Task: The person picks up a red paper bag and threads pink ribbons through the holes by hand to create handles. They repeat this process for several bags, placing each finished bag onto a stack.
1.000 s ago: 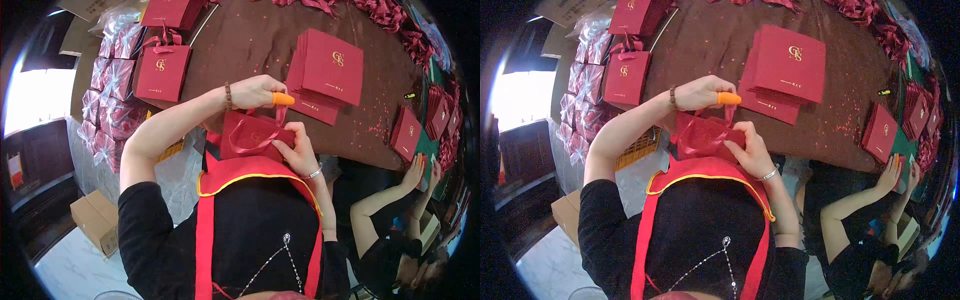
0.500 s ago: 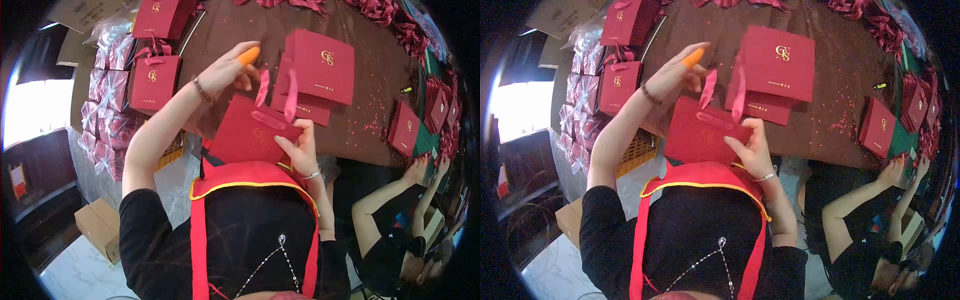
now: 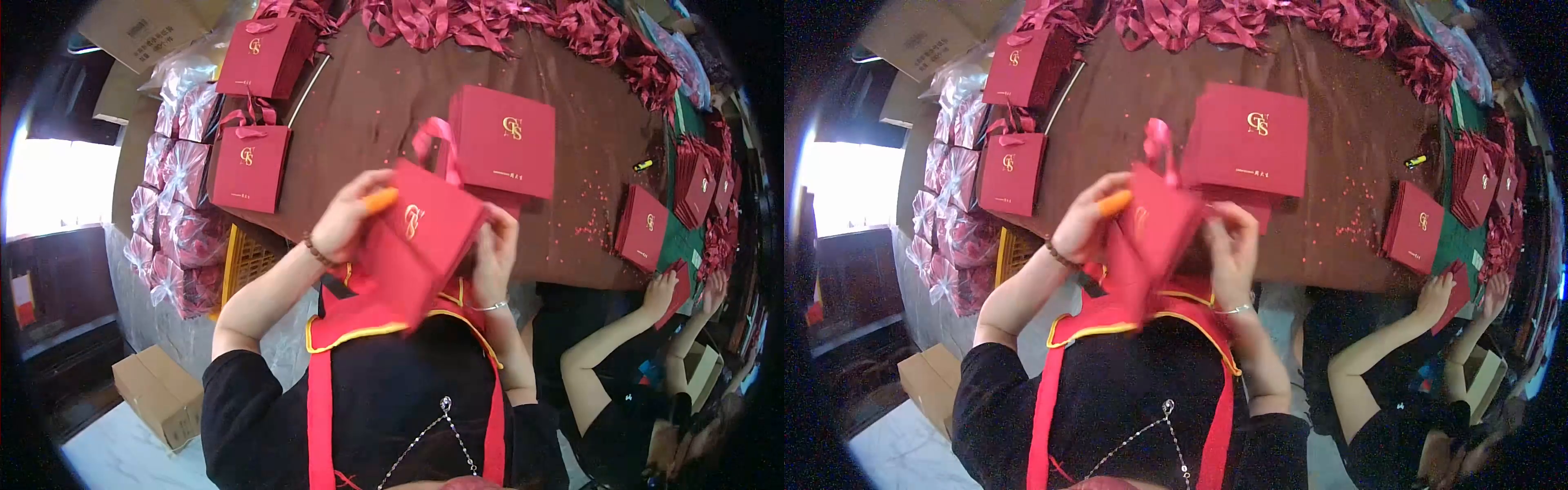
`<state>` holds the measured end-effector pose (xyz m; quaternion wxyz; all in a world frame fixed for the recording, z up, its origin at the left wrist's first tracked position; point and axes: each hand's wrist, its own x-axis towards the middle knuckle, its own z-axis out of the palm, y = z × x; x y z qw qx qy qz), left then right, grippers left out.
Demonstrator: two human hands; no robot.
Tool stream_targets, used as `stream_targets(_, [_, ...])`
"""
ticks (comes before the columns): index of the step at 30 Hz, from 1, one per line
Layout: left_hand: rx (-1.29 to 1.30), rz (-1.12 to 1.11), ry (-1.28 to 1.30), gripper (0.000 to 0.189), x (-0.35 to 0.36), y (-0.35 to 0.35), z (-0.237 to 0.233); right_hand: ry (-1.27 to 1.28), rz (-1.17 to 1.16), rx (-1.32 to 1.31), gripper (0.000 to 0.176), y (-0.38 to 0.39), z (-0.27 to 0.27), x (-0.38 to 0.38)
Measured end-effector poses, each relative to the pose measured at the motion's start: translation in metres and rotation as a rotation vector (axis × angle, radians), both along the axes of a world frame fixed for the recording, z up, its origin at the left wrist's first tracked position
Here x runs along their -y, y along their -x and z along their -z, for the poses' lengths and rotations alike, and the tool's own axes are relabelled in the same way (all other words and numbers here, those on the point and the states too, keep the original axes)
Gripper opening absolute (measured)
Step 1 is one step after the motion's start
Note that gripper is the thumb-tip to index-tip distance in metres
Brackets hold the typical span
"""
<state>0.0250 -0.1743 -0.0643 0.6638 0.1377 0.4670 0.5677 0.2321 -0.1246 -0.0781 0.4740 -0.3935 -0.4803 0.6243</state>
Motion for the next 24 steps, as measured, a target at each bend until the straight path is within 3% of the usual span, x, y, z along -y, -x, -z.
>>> stream_targets(1, [-0.131, -0.053, -0.030, 0.036, 0.000, 0.007, -0.002, -0.008, 0.056, 0.003, 0.012, -0.009, 0.005, -0.002])
stream_targets(3, [-0.280, -0.109, -0.054, 0.033, 0.005, 0.021, 0.003, -0.099, -0.043, -0.094, 0.008, -0.023, 0.003, -0.002])
stream_targets(5, [-0.390, -0.038, 0.015, 0.033, 0.015, 0.025, 0.011, -0.125, -0.176, 0.072, 0.004, -0.025, -0.008, 0.001])
stream_targets(9, [-0.416, 0.076, 0.005, 0.030, 0.025, 0.010, 0.018, -0.543, -0.297, 0.479, 0.010, -0.009, -0.023, -0.005])
stream_targets(12, [-0.419, 0.009, 0.052, 0.032, 0.031, -0.015, 0.011, -0.817, -0.320, 0.685, 0.021, 0.000, -0.004, -0.012])
stream_targets(15, [-1.116, 0.401, 0.066, 0.032, 0.031, 0.002, 0.004, -0.945, -0.314, 0.872, 0.028, 0.004, 0.002, -0.010])
stream_targets(17, [-1.340, 0.347, -0.152, 0.024, 0.016, 0.022, -0.004, -0.970, -0.278, 0.890, 0.028, 0.008, 0.000, -0.009])
stream_targets(21, [-1.537, 0.077, -0.268, 0.018, -0.056, 0.070, -0.012, -1.035, -0.348, 0.886, 0.030, 0.017, 0.000, -0.011])
stream_targets(24, [-1.728, 0.036, -0.308, 0.022, -0.128, 0.112, 0.010, -1.032, -0.383, 0.866, 0.030, 0.024, -0.001, -0.010])
